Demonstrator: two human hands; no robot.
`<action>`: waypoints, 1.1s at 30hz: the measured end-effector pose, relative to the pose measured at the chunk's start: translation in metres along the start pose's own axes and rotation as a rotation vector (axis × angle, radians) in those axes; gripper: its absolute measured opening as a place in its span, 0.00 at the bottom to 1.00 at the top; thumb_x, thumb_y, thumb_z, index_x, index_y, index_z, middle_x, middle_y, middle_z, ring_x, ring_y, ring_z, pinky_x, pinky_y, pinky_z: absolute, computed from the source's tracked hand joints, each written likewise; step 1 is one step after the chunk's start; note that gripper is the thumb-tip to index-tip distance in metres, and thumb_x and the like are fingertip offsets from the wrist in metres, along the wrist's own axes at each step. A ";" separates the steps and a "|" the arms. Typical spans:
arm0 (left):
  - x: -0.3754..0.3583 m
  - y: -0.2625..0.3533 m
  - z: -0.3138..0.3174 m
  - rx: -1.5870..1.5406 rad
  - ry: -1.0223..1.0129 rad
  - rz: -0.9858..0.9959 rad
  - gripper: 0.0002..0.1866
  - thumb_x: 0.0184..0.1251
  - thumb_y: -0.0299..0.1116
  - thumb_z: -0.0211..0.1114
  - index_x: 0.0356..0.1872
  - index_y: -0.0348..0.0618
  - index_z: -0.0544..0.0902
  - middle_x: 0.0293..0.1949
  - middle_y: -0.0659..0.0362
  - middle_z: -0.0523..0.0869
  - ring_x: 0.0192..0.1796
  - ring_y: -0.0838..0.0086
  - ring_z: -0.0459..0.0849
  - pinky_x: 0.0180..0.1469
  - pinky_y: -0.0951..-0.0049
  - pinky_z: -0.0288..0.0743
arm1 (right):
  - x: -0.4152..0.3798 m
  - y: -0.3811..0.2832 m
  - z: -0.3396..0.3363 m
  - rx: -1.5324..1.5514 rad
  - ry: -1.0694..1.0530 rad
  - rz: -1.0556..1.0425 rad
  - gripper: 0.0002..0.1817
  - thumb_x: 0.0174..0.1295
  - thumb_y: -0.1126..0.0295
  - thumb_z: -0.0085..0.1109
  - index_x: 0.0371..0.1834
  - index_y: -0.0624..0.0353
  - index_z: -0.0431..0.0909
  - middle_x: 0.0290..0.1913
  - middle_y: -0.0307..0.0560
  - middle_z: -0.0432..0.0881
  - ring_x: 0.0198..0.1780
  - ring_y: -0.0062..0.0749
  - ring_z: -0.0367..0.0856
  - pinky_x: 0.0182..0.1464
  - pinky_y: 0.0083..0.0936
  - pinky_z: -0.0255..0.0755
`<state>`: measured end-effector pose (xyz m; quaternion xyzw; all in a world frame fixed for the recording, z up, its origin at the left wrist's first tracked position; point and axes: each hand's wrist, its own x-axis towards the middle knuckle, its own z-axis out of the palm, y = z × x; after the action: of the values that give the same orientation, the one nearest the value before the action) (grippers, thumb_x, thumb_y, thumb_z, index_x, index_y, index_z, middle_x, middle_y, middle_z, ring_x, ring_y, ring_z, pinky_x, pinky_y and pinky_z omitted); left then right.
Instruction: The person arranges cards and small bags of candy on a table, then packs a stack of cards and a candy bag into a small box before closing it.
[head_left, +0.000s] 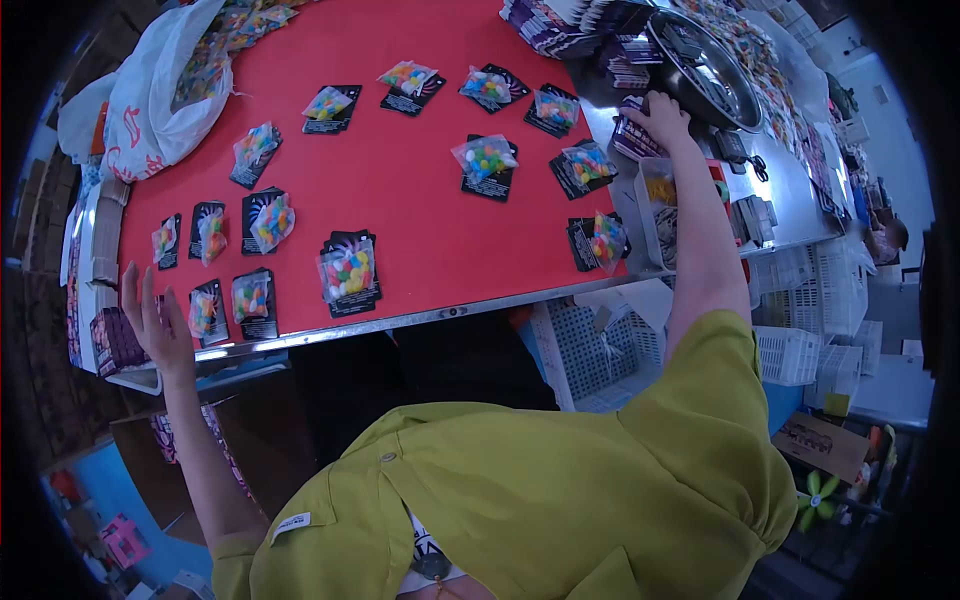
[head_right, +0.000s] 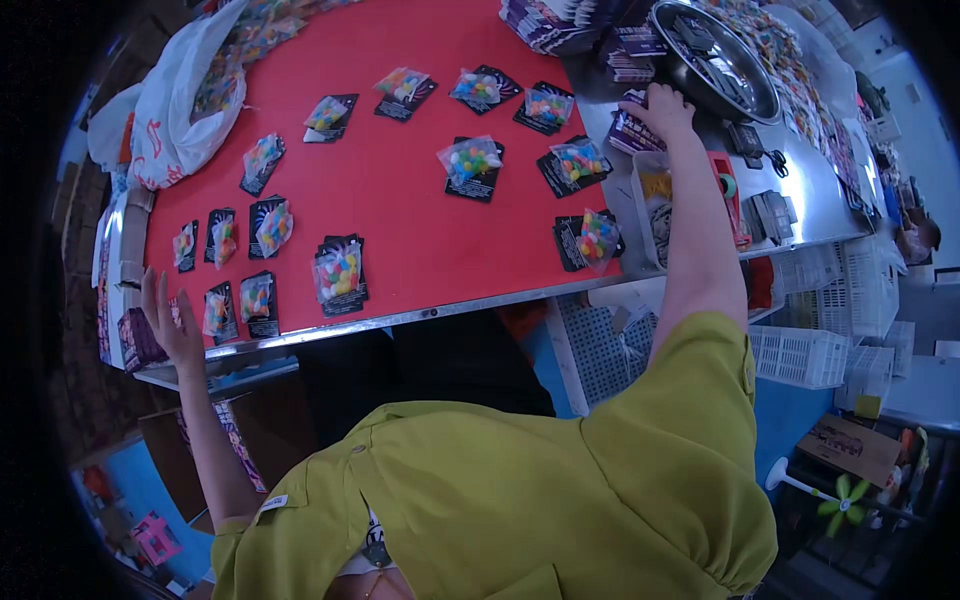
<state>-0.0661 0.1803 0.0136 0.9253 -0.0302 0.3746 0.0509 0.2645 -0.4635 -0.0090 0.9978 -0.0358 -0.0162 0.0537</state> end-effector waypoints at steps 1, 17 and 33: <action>0.001 0.005 0.002 0.000 0.002 0.000 0.21 0.65 0.22 0.59 0.61 0.42 0.73 0.65 0.51 0.67 0.67 0.57 0.66 0.62 0.63 0.69 | 0.000 0.001 0.001 0.022 0.011 0.023 0.40 0.51 0.35 0.59 0.58 0.55 0.70 0.61 0.51 0.70 0.65 0.45 0.66 0.65 0.52 0.54; 0.090 0.230 0.040 -1.320 -0.541 -0.298 0.48 0.43 0.39 0.78 0.67 0.37 0.62 0.58 0.47 0.74 0.60 0.65 0.74 0.58 0.67 0.70 | -0.191 -0.173 -0.145 0.906 0.357 -0.806 0.16 0.46 0.69 0.73 0.30 0.60 0.73 0.30 0.37 0.73 0.41 0.25 0.75 0.41 0.27 0.70; 0.012 0.224 0.043 -2.074 -0.877 -1.320 0.21 0.46 0.12 0.66 0.45 0.32 0.76 0.39 0.50 0.83 0.40 0.60 0.86 0.41 0.58 0.84 | -0.278 -0.251 -0.069 0.874 0.451 -0.952 0.19 0.55 0.72 0.66 0.51 0.63 0.76 0.39 0.45 0.76 0.36 0.30 0.74 0.39 0.23 0.69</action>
<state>-0.0487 -0.0473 0.0071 0.3401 0.1398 -0.2497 0.8958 0.0073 -0.1867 0.0401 0.8139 0.4157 0.1861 -0.3607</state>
